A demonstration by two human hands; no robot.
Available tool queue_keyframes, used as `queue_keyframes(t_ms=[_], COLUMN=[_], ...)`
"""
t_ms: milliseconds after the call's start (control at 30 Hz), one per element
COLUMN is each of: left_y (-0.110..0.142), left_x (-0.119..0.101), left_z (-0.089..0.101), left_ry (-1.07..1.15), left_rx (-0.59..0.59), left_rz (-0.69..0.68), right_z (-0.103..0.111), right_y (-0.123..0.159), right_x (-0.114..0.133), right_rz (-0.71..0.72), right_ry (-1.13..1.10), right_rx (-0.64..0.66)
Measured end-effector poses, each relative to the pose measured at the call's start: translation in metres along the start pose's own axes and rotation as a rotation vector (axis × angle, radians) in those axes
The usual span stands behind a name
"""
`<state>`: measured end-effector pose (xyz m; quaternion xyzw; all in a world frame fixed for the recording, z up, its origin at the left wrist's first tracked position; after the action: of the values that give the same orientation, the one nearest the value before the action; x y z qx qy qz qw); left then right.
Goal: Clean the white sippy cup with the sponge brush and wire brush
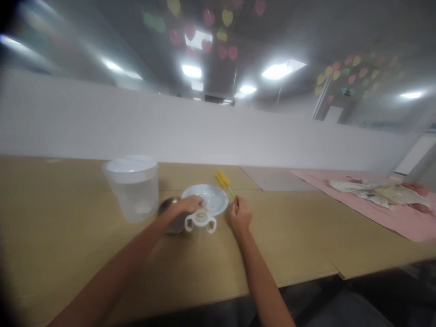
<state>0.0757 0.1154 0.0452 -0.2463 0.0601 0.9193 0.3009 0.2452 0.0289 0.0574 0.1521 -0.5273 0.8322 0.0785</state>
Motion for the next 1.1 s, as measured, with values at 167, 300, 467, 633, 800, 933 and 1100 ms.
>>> queue_keyframes(t_ms=[167,300,467,633,800,933,1100], left_y=[0.002,0.011,0.016,0.024,0.032,0.032,0.031], left_x=[-0.009,-0.015,-0.018,-0.019,-0.007,-0.011,-0.033], left_z=[0.029,0.068,0.082,0.091,0.106,0.104,0.097], left_ry=[0.122,0.43,1.249,1.53,1.438,1.172,0.985], left_rx=[-0.113,-0.336,-0.387,-0.497,-0.657,-0.585,-0.47], left_rz=[-0.064,-0.119,-0.202,-0.235,-0.247,-0.21,-0.222], right_z=[0.002,0.006,0.014,0.017,0.025,0.038,0.027], right_y=[0.0,0.001,0.006,0.011,0.016,0.01,0.009], right_x=[0.001,0.01,0.026,0.033,0.043,0.03,0.034], right_rz=[0.003,0.088,0.238,0.362,0.482,0.308,0.319], right_ry=[-0.048,-0.125,-0.289,-0.276,-0.226,-0.197,-0.108], right_rx=[0.0,-0.01,-0.041,-0.073,-0.098,-0.212,-0.097])
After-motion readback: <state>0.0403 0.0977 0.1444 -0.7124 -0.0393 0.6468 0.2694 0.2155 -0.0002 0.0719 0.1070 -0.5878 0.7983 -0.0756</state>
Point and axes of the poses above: each hand's wrist, its own y-axis away from the middle knuckle, its own z-axis out of the back of the hand, x = y × z, the point moved 10 cm from there along -y, towards the middle knuckle, and after that the axes turned 5 degrees about y, right-handed, at the moved point
